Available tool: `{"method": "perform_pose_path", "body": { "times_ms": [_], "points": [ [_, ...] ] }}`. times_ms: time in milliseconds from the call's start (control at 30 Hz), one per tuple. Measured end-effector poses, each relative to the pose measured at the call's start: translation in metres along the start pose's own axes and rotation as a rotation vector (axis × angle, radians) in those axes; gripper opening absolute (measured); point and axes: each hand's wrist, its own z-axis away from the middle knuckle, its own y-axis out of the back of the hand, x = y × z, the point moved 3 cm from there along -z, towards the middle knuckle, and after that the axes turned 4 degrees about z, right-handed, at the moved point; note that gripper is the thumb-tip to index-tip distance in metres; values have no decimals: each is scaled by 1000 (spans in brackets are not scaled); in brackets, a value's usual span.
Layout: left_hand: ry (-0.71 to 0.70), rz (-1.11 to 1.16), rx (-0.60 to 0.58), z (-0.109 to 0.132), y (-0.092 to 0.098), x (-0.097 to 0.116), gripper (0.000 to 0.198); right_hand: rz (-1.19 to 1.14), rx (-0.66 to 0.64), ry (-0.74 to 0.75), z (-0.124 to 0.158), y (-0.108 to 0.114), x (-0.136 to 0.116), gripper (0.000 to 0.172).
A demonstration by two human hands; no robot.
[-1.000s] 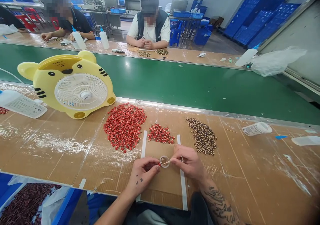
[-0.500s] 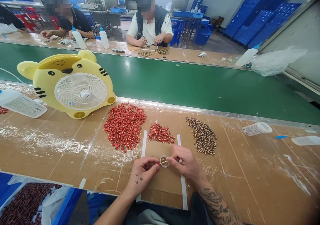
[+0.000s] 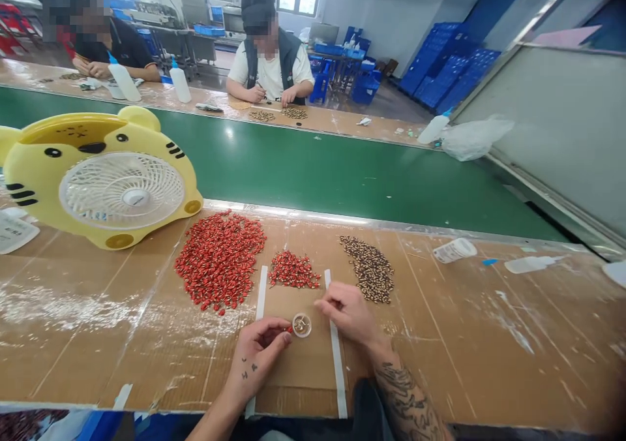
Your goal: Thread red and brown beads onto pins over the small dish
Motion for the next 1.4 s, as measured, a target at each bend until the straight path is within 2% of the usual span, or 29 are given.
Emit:
{"method": "perform_pose_path", "body": {
  "times_ms": [100, 167, 233, 367, 567, 667, 767, 833, 900, 1033, 1200, 1400],
  "points": [
    [-16, -23, -4, -1, 1, 1, 16, 137, 167, -201, -6, 34, 30, 30],
    [-32, -46, -9, -1, 1, 2, 16, 304, 120, -191, -14, 50, 48, 21],
    [-46, -57, -12, -1, 1, 3, 18, 353, 86, -170, -23, 58, 63, 19],
    [-54, -39, -2, -1, 0, 3, 20, 393, 11, -113, -37, 55, 77, 19],
    [-60, -28, -2, -1, 1, 0, 17, 377, -37, -99, -51, 52, 79, 21],
    [-59, -32, -8, -1, 1, -2, 16, 315, -15, -119, -48, 57, 72, 16],
    [-62, -48, -1, -1, 1, -1, 14, 221, 26, -140, -31, 51, 54, 13],
    [-79, -67, 16, 1, 1, 0, 12, 130, 57, -142, -14, 40, 38, 15],
    [-116, -92, 29, 3, 0, 2, 11, -123, 151, -158, 4, 25, 21, 15],
    [-217, -169, 5, 7, -3, 6, 11, -412, 205, -170, 26, -5, -11, 13],
    [-384, -226, -15, 9, -6, 12, 14, -597, 130, -201, 33, -23, -37, 13],
    [-634, -243, 14, 15, -9, 17, 23, -603, 38, -256, 37, -33, -51, 10]
  ]
}}
